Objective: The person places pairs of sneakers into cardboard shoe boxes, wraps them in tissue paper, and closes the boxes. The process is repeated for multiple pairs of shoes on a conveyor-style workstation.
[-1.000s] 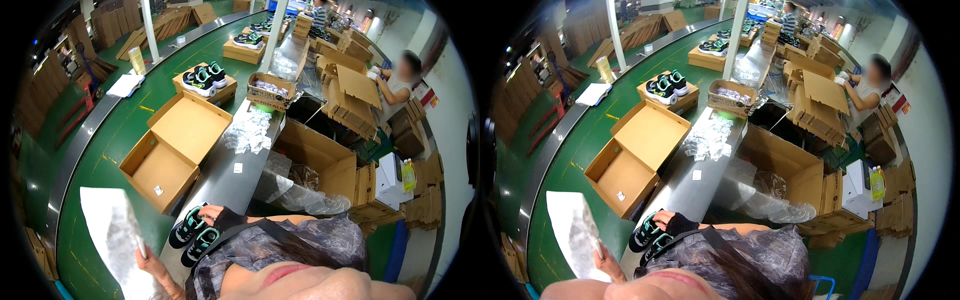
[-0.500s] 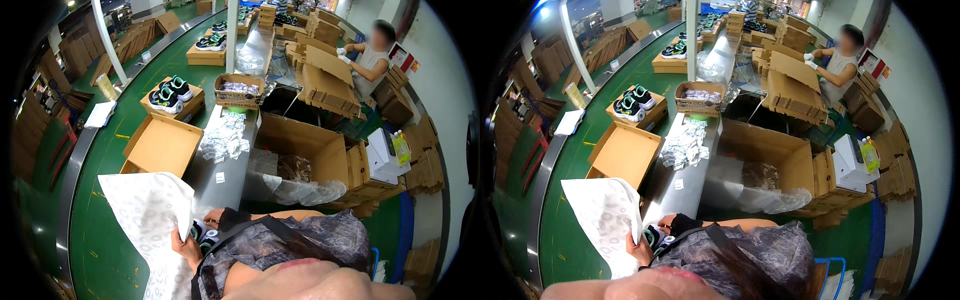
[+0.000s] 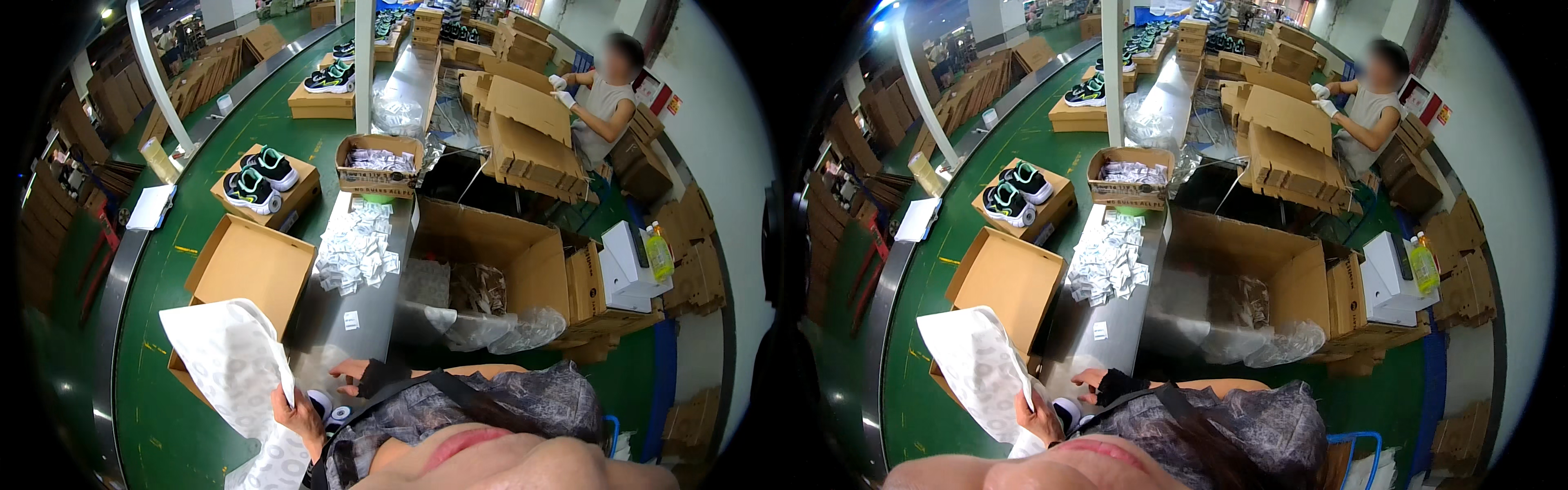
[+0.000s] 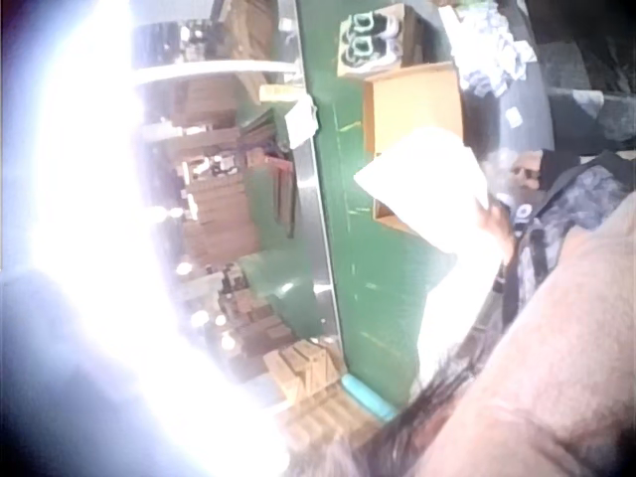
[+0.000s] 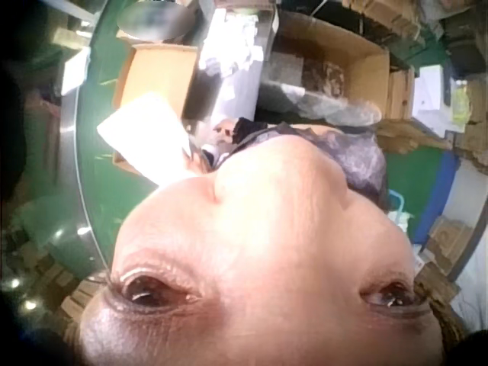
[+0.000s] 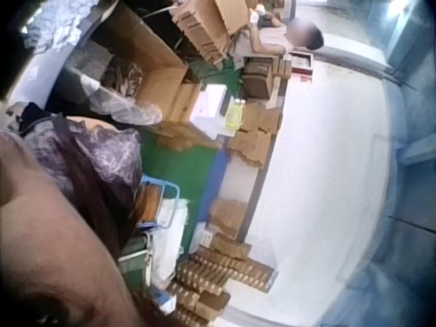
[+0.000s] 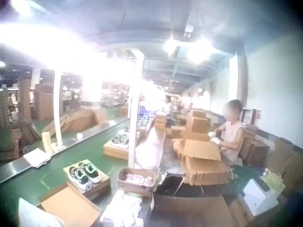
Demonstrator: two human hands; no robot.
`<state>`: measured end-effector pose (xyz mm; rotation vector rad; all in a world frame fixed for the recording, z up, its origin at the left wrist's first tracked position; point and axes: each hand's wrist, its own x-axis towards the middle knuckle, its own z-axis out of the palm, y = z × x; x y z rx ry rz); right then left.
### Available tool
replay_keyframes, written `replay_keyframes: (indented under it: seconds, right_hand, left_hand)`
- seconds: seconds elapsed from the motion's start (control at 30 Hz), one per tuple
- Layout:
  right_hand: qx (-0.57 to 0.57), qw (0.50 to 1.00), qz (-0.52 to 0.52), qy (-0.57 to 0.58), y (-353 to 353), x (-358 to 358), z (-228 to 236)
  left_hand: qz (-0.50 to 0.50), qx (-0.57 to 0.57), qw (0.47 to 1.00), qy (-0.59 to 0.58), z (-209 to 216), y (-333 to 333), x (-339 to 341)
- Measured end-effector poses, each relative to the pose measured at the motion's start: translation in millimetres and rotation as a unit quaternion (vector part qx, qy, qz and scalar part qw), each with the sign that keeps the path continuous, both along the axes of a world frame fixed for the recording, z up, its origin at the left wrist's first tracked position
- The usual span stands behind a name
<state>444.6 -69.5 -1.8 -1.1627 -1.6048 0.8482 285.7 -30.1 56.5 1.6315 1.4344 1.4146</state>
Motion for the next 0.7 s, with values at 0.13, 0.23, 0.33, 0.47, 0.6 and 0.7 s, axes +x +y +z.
replay_keyframes:
  seconds: [0.13, 0.23, 0.33, 0.47, 0.6, 0.7]
  right_hand:
    - [-0.042, 0.999, 0.014, -0.009, 1, -4, -2]
    - [-0.026, 0.999, -0.007, -0.021, 7, 5, 1]
    - [0.002, 0.999, -0.021, -0.035, 8, 7, -5]
    - [-0.038, 0.999, -0.007, -0.015, 12, -5, -7]
    - [-0.054, 0.998, -0.002, -0.014, 17, -3, -11]
    - [0.046, 0.997, -0.017, -0.06, 16, -4, -19]
  left_hand:
    - [-0.011, -0.004, 0.999, 0.035, -2, 2, -4]
    - [-0.009, -0.009, 1.0, 0.006, 0, 11, 8]
    - [-0.036, 0.011, 0.998, 0.053, -2, 17, 6]
    - [-0.07, 0.049, 0.996, -0.036, -18, 19, -8]
    - [-0.02, 0.023, 0.999, 0.028, -14, 24, -3]
    - [-0.004, -0.007, 1.0, -0.023, -32, 32, -13]
